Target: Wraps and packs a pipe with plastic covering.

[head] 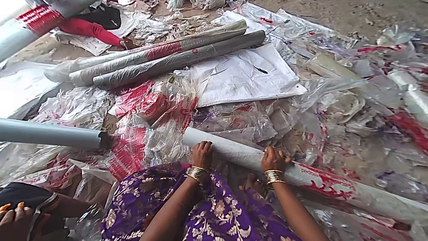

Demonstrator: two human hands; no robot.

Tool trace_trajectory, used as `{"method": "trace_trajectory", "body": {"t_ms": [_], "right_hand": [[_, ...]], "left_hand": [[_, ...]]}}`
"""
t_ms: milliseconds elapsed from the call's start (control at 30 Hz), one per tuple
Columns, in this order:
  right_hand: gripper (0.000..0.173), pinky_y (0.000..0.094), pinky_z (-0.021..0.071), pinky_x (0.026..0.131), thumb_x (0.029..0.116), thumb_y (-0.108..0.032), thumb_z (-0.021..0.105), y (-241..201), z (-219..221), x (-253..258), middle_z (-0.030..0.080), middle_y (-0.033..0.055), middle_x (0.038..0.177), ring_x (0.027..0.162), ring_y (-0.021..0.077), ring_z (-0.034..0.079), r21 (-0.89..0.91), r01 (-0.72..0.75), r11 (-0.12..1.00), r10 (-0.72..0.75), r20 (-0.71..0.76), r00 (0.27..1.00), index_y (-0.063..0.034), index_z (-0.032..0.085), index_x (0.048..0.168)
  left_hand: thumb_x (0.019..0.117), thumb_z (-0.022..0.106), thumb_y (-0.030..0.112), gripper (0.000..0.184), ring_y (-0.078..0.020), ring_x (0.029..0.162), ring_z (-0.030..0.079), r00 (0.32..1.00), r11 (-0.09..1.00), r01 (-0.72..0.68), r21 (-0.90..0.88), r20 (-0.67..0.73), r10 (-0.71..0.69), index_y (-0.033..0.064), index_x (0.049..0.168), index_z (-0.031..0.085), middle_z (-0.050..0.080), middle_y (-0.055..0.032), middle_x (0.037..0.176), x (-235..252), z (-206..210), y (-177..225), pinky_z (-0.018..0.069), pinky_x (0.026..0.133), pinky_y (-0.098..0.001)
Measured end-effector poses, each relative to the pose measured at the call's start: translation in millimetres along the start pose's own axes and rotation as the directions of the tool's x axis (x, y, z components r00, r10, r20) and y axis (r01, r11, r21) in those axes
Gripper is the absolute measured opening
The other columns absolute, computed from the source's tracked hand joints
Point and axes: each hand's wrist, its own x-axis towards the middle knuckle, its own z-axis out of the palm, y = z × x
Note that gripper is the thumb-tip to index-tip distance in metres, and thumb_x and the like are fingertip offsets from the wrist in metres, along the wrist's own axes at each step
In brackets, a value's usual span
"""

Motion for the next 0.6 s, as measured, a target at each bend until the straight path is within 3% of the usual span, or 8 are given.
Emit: {"method": "trace_trajectory", "body": {"t_ms": [100, 267, 333, 433, 600], "right_hand": [[0.030, 0.0713, 0.0305, 0.106, 0.1038, -0.008, 0.045, -2, -3, 5, 0.071, 0.0281, 0.117, 0.118, 0.0500, 0.062, -0.002, -0.019, 1.000, 0.019, 0.033, 0.999, 0.0068, 0.070, 0.111], [0.032, 0.0700, 0.0297, 0.108, 0.1052, -0.011, 0.044, -4, -9, 11, 0.070, 0.0255, 0.121, 0.122, 0.0478, 0.060, -0.030, -0.067, 0.997, 0.071, 0.116, 0.991, 0.0050, 0.070, 0.116], [0.032, 0.0699, 0.0289, 0.109, 0.1051, -0.010, 0.044, -4, -9, 9, 0.070, 0.0254, 0.122, 0.123, 0.0473, 0.060, -0.036, -0.072, 0.997, 0.076, 0.126, 0.989, 0.0050, 0.069, 0.116], [0.033, 0.0696, 0.0284, 0.111, 0.1053, -0.012, 0.044, -3, -8, 4, 0.068, 0.0247, 0.126, 0.128, 0.0466, 0.057, -0.055, -0.065, 0.996, 0.072, 0.143, 0.987, 0.0033, 0.069, 0.119], [0.030, 0.0727, 0.0314, 0.106, 0.1022, -0.010, 0.047, 6, -6, -13, 0.067, 0.0285, 0.125, 0.125, 0.0514, 0.057, -0.071, 0.043, 0.997, -0.036, 0.097, 0.995, 0.0051, 0.071, 0.113]], "left_hand": [[0.0943, 0.061, 0.000, 0.019, -0.0446, 0.100, 0.072, 0.998, 0.996, -0.032, 0.083, -0.054, 0.036, -0.0036, 0.104, 0.076, 0.074, -0.0249, 0.103, 2, 11, -2, 0.0545, 0.093, -0.0569], [0.0959, 0.055, -0.002, 0.023, -0.0415, 0.115, 0.064, 0.953, 0.996, 0.053, 0.075, 0.295, -0.072, -0.0031, 0.107, 0.076, 0.069, -0.0260, 0.114, 21, -10, 1, 0.0460, 0.105, -0.0533], [0.0957, 0.056, -0.003, 0.023, -0.0419, 0.117, 0.062, 0.884, 0.995, -0.068, 0.068, 0.466, 0.028, -0.0028, 0.106, 0.076, 0.068, -0.0262, 0.115, 21, -21, -10, 0.0424, 0.108, -0.0547], [0.0944, 0.059, 0.001, 0.023, -0.0383, 0.127, 0.058, 0.717, 0.952, -0.295, 0.082, 0.677, 0.164, 0.0003, 0.111, 0.074, 0.067, -0.0216, 0.126, 7, -30, -32, 0.0364, 0.115, -0.0539], [0.0973, 0.059, 0.006, 0.022, -0.0368, 0.131, 0.057, 0.641, 0.930, -0.353, 0.099, 0.750, 0.164, 0.0000, 0.114, 0.073, 0.067, -0.0198, 0.130, -31, -26, -43, 0.0368, 0.114, -0.0557]]}}
